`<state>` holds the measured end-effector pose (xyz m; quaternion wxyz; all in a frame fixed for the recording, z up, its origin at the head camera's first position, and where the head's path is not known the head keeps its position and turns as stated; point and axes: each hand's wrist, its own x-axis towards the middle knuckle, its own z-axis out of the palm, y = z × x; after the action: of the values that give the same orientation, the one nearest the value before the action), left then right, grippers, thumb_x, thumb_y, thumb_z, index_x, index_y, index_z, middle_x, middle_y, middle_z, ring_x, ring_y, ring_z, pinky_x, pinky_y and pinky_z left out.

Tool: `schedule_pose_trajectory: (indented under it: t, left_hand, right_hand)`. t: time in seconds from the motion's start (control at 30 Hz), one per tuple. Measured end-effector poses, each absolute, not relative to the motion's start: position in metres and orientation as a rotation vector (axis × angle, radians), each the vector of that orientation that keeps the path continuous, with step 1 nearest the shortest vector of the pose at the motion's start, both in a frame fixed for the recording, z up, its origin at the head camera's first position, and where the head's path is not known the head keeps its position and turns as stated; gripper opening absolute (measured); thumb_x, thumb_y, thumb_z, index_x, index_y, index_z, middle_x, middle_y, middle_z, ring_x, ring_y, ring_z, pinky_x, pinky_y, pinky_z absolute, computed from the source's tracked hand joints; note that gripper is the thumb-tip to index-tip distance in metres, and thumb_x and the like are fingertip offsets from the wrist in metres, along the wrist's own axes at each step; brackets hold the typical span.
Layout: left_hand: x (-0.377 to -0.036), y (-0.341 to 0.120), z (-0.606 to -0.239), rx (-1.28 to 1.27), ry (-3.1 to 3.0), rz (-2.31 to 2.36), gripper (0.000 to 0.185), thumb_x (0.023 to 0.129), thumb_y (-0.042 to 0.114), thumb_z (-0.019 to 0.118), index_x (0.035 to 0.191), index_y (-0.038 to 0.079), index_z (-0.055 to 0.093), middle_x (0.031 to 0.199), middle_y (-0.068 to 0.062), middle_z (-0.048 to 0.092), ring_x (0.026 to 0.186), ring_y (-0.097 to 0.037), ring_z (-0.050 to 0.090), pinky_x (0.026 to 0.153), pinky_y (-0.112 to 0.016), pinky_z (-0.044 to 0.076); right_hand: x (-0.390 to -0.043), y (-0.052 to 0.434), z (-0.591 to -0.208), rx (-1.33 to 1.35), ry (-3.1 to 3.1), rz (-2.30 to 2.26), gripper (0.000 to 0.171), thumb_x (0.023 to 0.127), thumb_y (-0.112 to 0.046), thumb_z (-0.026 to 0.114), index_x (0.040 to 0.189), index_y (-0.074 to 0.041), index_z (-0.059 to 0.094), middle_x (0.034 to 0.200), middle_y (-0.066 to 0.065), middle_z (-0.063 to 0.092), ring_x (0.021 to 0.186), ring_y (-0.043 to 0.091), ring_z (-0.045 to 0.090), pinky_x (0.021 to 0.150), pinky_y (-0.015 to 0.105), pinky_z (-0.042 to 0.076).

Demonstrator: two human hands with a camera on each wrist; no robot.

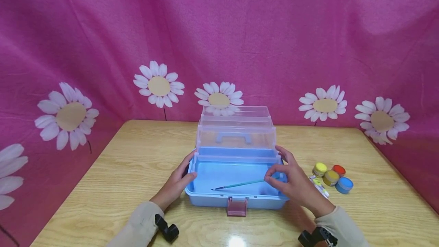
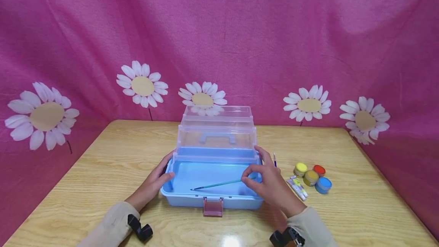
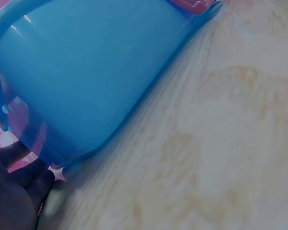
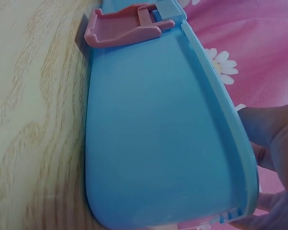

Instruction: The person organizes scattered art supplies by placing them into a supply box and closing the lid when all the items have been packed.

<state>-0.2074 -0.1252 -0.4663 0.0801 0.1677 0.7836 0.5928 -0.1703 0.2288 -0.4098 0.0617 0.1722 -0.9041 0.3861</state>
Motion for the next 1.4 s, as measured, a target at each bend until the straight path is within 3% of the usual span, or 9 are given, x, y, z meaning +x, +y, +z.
schedule_pose_trajectory:
  t: [0.27,0.53,1.4]
  left_hand:
    - [-0.2078,-0.1250,-0.4663,0.501,2.335,1.777,0.060,0.100,0.025,0.047,0.151,0.042,0.019,0.160,0.007,0.014,0.147,-0.023,0.013,0.116,-0.053,0.015]
    - [-0.2094,-0.1248,-0.4654,0.513,2.316,1.787,0.059,0.101,0.025,0.047,0.150,0.044,0.019,0.160,0.007,0.013,0.147,-0.024,0.013,0.116,-0.053,0.016]
    - [-0.2085,-0.1262,-0.4678,0.497,2.347,1.761,0.059,0.101,0.028,0.047,0.150,0.045,0.019,0.160,0.007,0.014,0.147,-0.025,0.015,0.115,-0.054,0.017]
  right_hand:
    - [-0.1690,0.2287,-0.4082,0.556,-2.777,1.087,0.011,0.082,-0.019,0.077,0.078,-0.026,0.070,0.157,0.017,0.015,0.138,0.052,0.019,0.094,0.074,0.032]
    - [-0.1675,0.2277,-0.4050,0.522,-2.823,1.002,0.019,0.080,-0.018,0.079,0.076,-0.033,0.068,0.157,0.014,0.015,0.139,0.049,0.019,0.092,0.084,0.017]
    - [-0.1667,0.2256,-0.4082,0.571,-2.791,1.014,0.020,0.080,-0.018,0.079,0.078,-0.035,0.067,0.157,0.016,0.015,0.138,0.052,0.016,0.092,0.085,0.015]
